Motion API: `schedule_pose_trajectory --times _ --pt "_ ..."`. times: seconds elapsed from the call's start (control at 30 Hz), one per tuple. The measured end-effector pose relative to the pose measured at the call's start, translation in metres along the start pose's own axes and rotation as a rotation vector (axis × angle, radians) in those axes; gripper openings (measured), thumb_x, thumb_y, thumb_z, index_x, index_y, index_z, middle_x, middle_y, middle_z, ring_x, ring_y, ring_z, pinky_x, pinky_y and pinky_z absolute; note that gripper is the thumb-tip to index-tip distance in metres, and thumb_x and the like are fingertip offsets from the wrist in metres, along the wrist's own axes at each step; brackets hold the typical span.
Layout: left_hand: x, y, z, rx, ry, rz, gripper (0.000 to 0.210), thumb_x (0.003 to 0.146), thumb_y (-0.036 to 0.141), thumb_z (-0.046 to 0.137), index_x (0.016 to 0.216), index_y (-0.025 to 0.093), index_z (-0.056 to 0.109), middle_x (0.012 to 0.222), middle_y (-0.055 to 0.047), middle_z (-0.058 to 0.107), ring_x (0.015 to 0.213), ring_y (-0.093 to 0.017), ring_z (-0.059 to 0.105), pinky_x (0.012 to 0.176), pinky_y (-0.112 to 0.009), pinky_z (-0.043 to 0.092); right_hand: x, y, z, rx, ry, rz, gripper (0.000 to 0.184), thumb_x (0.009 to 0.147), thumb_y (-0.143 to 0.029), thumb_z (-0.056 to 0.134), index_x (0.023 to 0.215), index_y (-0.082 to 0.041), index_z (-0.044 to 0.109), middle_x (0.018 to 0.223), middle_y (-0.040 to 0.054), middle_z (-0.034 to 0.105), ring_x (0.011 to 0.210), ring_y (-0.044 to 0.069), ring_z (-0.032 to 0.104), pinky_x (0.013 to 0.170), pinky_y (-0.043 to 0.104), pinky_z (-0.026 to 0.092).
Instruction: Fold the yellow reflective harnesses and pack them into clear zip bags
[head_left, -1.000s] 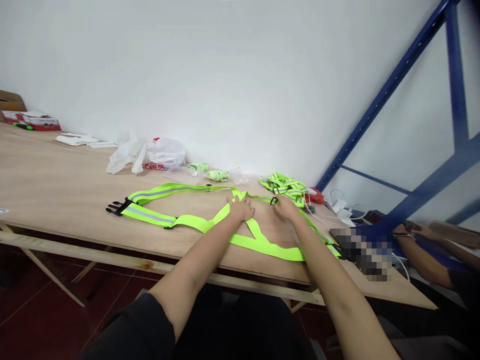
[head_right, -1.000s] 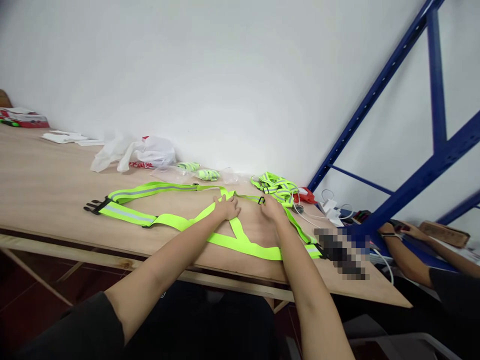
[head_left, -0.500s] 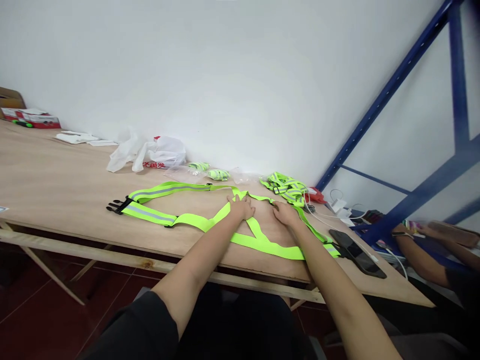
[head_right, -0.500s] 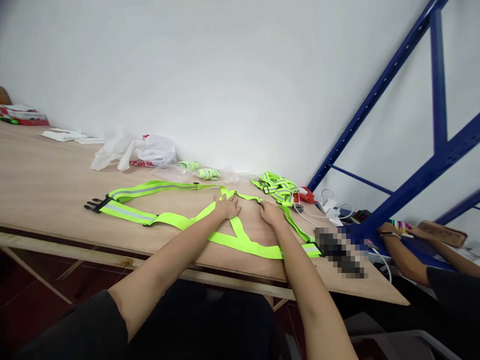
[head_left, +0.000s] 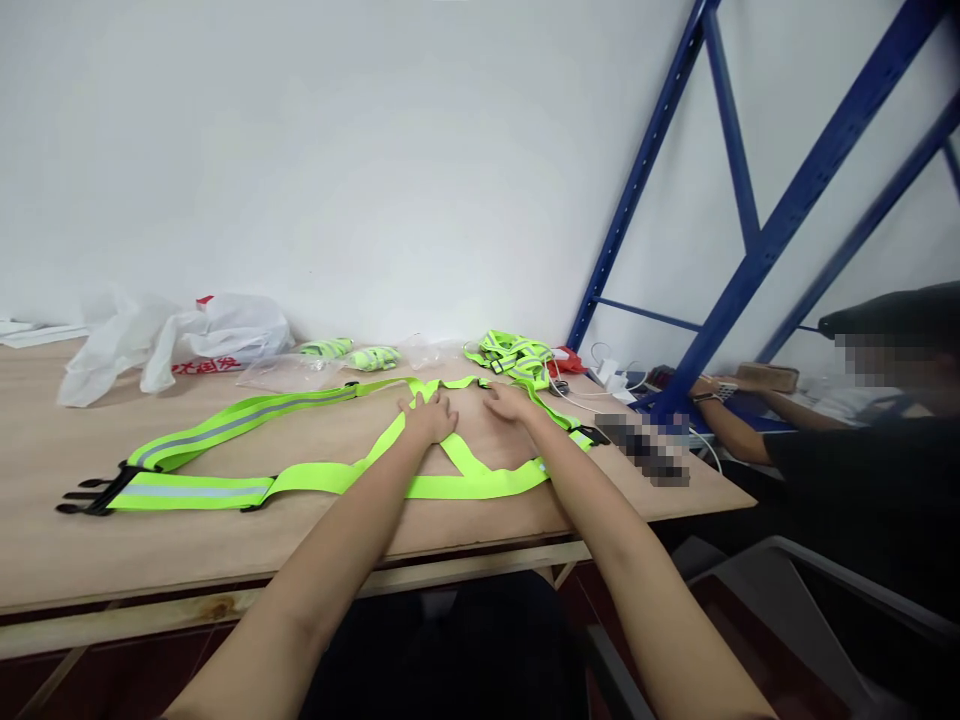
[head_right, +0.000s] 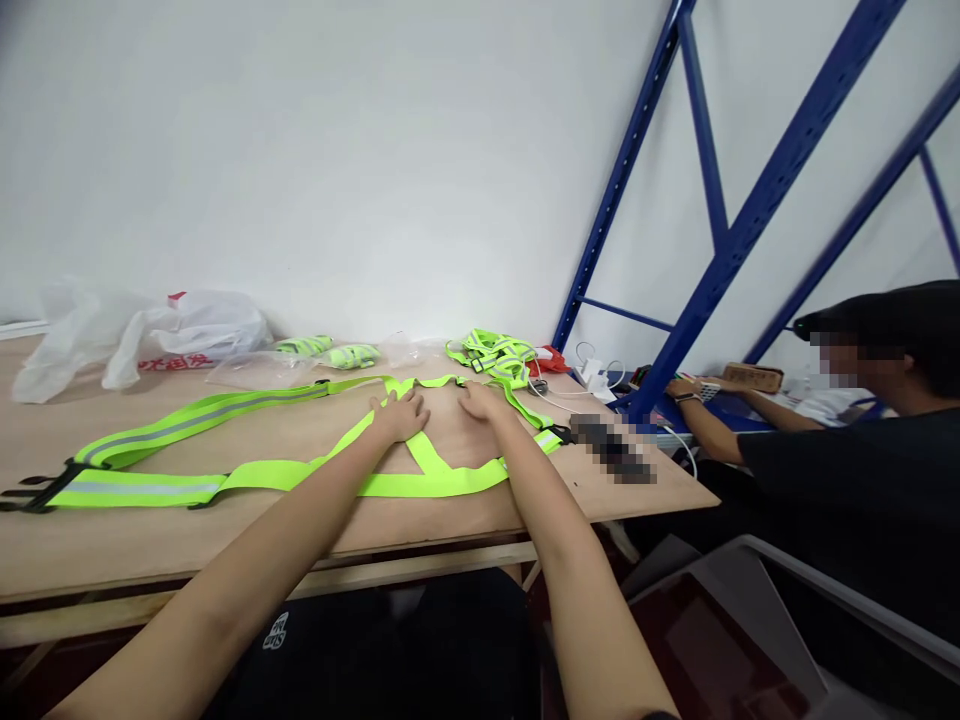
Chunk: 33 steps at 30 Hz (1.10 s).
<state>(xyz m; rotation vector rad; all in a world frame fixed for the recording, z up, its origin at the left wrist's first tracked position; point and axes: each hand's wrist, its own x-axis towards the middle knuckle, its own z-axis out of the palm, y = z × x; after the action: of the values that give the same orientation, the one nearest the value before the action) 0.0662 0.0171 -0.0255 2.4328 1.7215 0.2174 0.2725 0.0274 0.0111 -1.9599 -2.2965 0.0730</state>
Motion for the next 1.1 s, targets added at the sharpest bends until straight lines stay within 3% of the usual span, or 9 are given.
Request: schedule_pose_trajectory --times 0.17,0.37,0.47,0.6,0.7,0.83,0.97,1.03,1.1 --pt "0.000 -0.001 -0.001 0.011 0.004 0.002 0.056 0.097 0.051 0.024 0.143 0.028 0.047 0.165 -0.007 0.025 0.146 -0.045 0.023 0.105 -0.080 0.018 -0.062 -0.024 -0.003 0.101 0.114 -0.164 0.050 0.099 -0.032 0.049 0.146 -0.015 0.047 0.153 0.0125 0.047 0.139 0.024 0.045 0.117 0.037 0.034" --pt "-0.008 0.005 -0.011 0.024 0.056 0.032 0.051 0.097 0.046 0.031 0.139 0.024 0.051 0.163 -0.012 0.028 0.143 -0.044 0.029 0.106 -0.077 0.022 -0.170 -0.063 0.015 0.237 0.133 -0.458 0.051 0.098 -0.039 0.050 0.146 -0.021 0.049 0.153 0.0089 0.047 0.142 0.023 0.043 0.118 0.041 0.033" --pt "-0.018 0.015 -0.032 0.028 0.136 0.070 0.049 0.097 0.042 0.036 0.141 0.024 0.047 0.161 -0.012 0.031 0.145 -0.037 0.030 0.113 -0.068 0.022 -0.195 -0.072 0.017 0.235 0.034 -0.470 0.051 0.101 -0.044 0.046 0.146 -0.022 0.050 0.153 0.0090 0.048 0.145 0.025 0.038 0.120 0.045 0.029" --pt "-0.046 0.011 -0.083 0.042 0.245 0.114 0.047 0.097 0.045 0.038 0.139 0.027 0.050 0.156 -0.007 0.041 0.142 -0.033 0.036 0.118 -0.061 0.017 -0.198 -0.069 0.014 0.227 -0.049 -0.419 0.058 0.101 -0.054 0.041 0.150 -0.023 0.045 0.157 0.0087 0.040 0.149 0.028 0.030 0.121 0.052 0.023" --pt "-0.089 -0.024 -0.128 0.026 0.283 0.115 0.049 0.096 0.050 0.038 0.134 0.026 0.056 0.143 -0.006 0.058 0.130 -0.031 0.051 0.116 -0.053 0.026 -0.196 -0.064 0.018 0.188 -0.042 -0.390 0.059 0.099 -0.056 0.042 0.148 -0.024 0.048 0.158 0.0089 0.039 0.149 0.030 0.029 0.121 0.057 0.022" --pt "-0.170 -0.119 -0.162 -0.020 0.399 -0.141 0.053 0.094 0.053 0.036 0.129 0.023 0.061 0.130 -0.006 0.067 0.115 -0.029 0.062 0.096 -0.036 0.047 -0.198 -0.053 0.035 0.143 0.141 -0.371 0.051 0.098 -0.051 0.045 0.137 -0.022 0.061 0.154 0.0116 0.044 0.146 0.032 0.034 0.119 0.061 0.025" --pt "-0.241 -0.222 -0.142 0.022 0.375 -0.519 0.060 0.087 0.058 0.036 0.125 0.018 0.063 0.120 -0.010 0.071 0.108 -0.032 0.066 0.088 -0.036 0.050 -0.200 -0.042 0.048 0.165 0.279 -0.413 0.043 0.097 -0.047 0.048 0.129 -0.026 0.067 0.147 0.0098 0.053 0.140 0.033 0.044 0.115 0.061 0.035" --pt "-0.263 -0.254 -0.122 -0.009 0.277 -0.646 0.069 0.084 0.063 0.038 0.119 0.012 0.066 0.119 -0.019 0.070 0.109 -0.036 0.066 0.088 -0.040 0.050 -0.200 -0.039 0.051 0.189 0.322 -0.432 0.040 0.096 -0.045 0.049 0.125 -0.027 0.070 0.143 0.0092 0.058 0.136 0.033 0.050 0.113 0.059 0.041" --pt "-0.274 -0.267 -0.103 -0.017 0.264 -0.717 0.074 0.080 0.071 0.041 0.115 0.012 0.069 0.118 -0.023 0.069 0.109 -0.043 0.064 0.088 -0.047 0.049 -0.200 -0.037 0.053 0.210 0.342 -0.444 0.037 0.096 -0.043 0.051 0.123 -0.029 0.071 0.140 0.0085 0.060 0.133 0.033 0.053 0.110 0.056 0.045"
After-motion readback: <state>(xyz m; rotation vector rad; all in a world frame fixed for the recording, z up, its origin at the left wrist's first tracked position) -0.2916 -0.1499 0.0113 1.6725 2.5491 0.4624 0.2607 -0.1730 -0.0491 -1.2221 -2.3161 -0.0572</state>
